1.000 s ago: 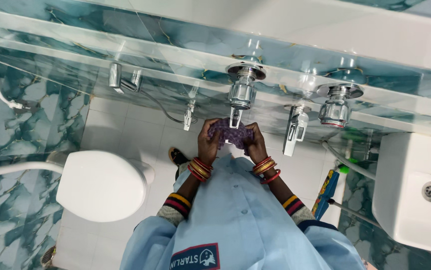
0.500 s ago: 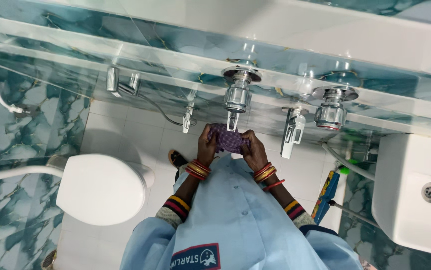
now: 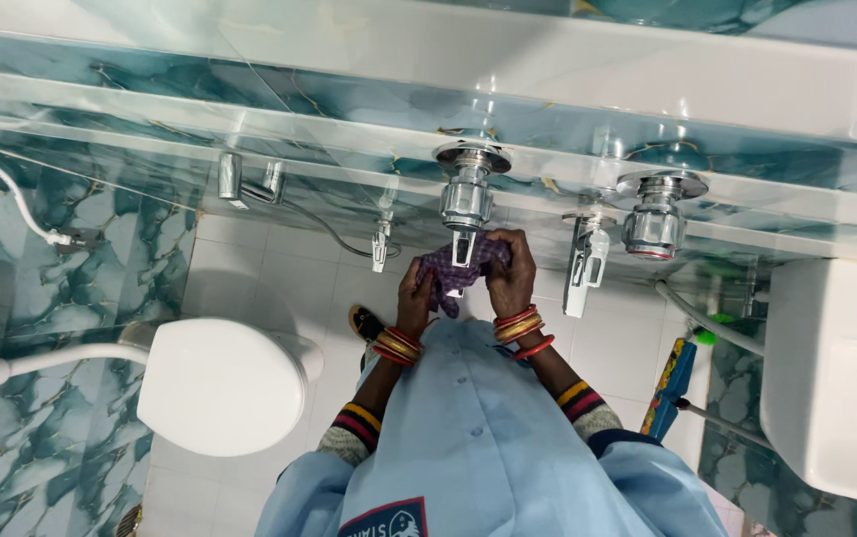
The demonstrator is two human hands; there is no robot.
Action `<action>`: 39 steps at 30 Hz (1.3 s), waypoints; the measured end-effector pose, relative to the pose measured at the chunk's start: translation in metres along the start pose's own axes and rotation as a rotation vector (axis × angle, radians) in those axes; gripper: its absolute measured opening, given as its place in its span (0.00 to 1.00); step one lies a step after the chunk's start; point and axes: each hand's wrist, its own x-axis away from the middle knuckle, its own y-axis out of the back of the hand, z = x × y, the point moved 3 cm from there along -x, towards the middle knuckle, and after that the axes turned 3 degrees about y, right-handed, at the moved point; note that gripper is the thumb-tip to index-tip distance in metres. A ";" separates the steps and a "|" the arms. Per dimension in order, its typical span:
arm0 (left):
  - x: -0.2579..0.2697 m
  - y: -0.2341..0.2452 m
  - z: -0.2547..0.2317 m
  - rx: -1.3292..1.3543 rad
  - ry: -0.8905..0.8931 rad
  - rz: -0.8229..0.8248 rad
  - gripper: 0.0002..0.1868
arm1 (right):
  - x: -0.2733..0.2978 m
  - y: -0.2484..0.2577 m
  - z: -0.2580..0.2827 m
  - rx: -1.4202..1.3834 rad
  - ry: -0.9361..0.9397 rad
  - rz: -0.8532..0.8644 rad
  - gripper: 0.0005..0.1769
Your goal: The person wipes down several bathroom sink faucets and fixtures using a cloth, moving between different sets of taps and cleaning various parts of each one.
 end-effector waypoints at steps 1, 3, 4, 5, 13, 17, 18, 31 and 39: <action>0.000 -0.003 -0.005 -0.008 -0.035 -0.032 0.13 | -0.004 -0.001 0.002 -0.001 -0.002 -0.003 0.29; 0.003 -0.008 -0.023 -0.021 -0.066 -0.052 0.11 | -0.013 -0.001 -0.002 0.032 -0.026 -0.004 0.27; 0.008 -0.010 -0.034 0.078 -0.059 -0.032 0.12 | -0.018 0.001 -0.007 0.033 -0.026 -0.011 0.27; 0.012 -0.012 -0.046 0.177 -0.051 -0.012 0.12 | -0.022 0.000 -0.018 0.003 -0.150 0.063 0.28; 0.039 -0.017 -0.103 -0.125 -0.092 -0.038 0.18 | 0.034 0.014 -0.036 0.040 0.228 0.438 0.26; 0.072 -0.020 -0.132 -0.466 -0.347 0.171 0.23 | 0.043 0.032 -0.049 -0.071 -0.471 0.261 0.20; 0.073 -0.022 -0.135 -0.467 -0.343 0.166 0.23 | 0.042 0.035 -0.048 -0.146 -0.493 0.033 0.18; 0.063 -0.062 -0.139 -0.655 -0.390 0.276 0.40 | -0.010 -0.003 -0.074 -0.558 -0.098 -0.107 0.04; 0.055 -0.070 -0.134 -0.603 -0.351 0.268 0.41 | -0.022 -0.013 -0.118 -1.333 -0.629 -0.150 0.17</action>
